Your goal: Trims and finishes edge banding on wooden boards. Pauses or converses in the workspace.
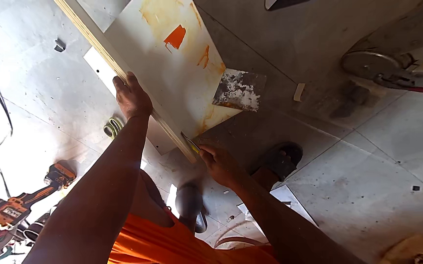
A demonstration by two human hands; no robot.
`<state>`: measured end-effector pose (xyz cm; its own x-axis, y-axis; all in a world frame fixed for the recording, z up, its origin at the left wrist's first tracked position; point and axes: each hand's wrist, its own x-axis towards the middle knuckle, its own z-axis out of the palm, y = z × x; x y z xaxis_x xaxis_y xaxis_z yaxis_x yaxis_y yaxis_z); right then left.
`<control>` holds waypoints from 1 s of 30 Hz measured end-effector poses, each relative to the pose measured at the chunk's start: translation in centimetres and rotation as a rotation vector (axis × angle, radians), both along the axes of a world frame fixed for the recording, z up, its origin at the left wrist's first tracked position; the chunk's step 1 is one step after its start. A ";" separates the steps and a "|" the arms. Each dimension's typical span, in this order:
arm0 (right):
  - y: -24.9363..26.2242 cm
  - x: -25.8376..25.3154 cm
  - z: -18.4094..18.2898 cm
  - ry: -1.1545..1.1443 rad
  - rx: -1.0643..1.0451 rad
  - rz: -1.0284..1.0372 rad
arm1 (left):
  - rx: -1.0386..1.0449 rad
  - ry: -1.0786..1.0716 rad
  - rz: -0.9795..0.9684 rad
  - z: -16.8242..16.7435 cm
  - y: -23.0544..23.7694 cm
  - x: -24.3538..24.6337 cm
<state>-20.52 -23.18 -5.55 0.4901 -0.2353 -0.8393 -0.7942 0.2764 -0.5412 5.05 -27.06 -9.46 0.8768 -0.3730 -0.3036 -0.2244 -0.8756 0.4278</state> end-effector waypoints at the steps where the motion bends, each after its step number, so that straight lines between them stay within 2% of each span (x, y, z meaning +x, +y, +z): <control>1: -0.2 -0.2 0.3 0.005 0.000 -0.001 | 0.011 0.003 0.005 0.0 0.0 0.0; 7: -0.5 -0.9 1.6 -0.004 -0.095 -0.012 | 0.055 0.021 0.019 0.2 -0.2 0.3; 11: -1.0 -1.6 2.4 -0.026 -0.138 -0.032 | 0.135 0.048 -0.023 0.6 -2.1 2.6; 14: -1.2 -1.4 2.3 -0.061 -0.198 -0.063 | 0.017 0.092 0.035 1.3 -2.8 4.4; 17: -1.3 0.1 2.0 -0.127 -0.214 -0.099 | -0.106 0.085 -0.010 2.1 -0.7 1.7; 22: -1.2 3.5 1.0 -0.162 -0.153 -0.086 | -0.021 0.068 0.060 -0.1 1.4 -2.8; 25: -1.1 4.5 -0.1 -0.170 -0.148 -0.125 | 0.022 0.026 0.062 -0.4 1.4 -3.1; 30: -2.7 5.5 -0.9 -0.144 -0.066 -0.061 | 0.067 0.003 0.009 -0.1 1.3 -3.3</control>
